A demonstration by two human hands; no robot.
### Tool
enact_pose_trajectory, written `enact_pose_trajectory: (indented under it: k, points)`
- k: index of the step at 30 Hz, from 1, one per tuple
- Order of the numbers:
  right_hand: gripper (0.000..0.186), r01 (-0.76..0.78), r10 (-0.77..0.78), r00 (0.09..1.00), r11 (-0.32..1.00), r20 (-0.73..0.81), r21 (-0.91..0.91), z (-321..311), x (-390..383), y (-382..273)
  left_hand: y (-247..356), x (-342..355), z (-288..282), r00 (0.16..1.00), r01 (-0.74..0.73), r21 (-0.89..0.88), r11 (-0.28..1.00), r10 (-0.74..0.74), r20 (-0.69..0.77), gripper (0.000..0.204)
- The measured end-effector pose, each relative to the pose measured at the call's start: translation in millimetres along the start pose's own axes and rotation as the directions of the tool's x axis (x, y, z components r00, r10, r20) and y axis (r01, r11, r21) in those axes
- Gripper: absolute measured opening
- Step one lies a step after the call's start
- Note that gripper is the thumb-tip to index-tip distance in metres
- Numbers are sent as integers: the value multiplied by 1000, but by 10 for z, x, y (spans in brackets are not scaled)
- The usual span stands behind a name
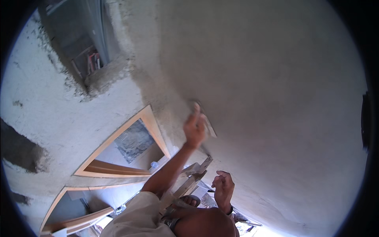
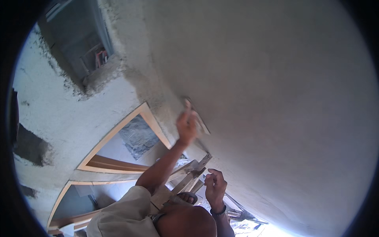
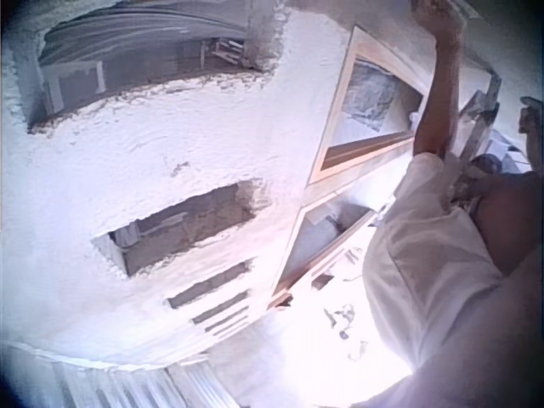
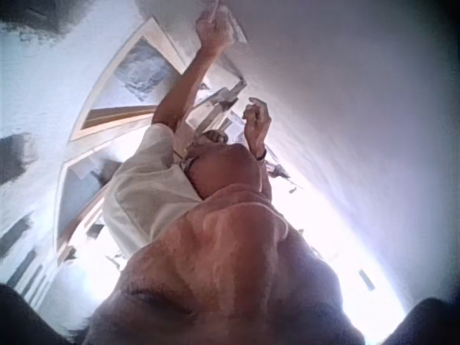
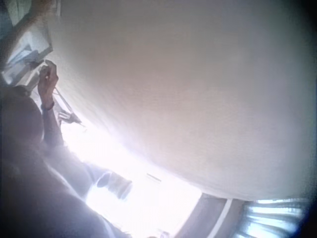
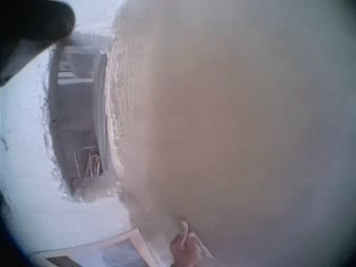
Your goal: The person uses a trowel to smooth wet plaster on a wall surface. He moves the tool in circular and sweeping motions while occasionally touching the surface with one hand.
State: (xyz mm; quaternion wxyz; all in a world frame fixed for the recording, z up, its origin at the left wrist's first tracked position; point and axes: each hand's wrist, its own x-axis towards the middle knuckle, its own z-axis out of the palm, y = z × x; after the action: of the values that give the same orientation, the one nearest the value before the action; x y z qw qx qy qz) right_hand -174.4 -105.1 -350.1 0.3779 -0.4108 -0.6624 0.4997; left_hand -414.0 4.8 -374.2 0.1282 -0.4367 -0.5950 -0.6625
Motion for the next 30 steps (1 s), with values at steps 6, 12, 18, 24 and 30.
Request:
enact_pose_trajectory:
  k: [6,12,18,24,30]
  points:
    - [17,-13,1,992,996,-129,-90,-395,-46,237,1795,1655,-44,953,-282,-9,959,281,113,47]
    - [16,93,-97,937,995,-337,-27,-593,168,-132,1781,303,251,847,-473,-93,876,481,227,55]
    - [18,156,-129,892,987,-434,26,-885,108,-192,1658,728,223,925,-339,-75,938,346,158,48]
    - [18,19,-28,923,999,-385,-27,-832,60,-61,2175,911,339,890,-412,-134,901,430,152,55]
    - [19,143,-119,843,990,-524,5,-813,210,-265,1922,-26,314,792,-433,-166,886,462,399,56]
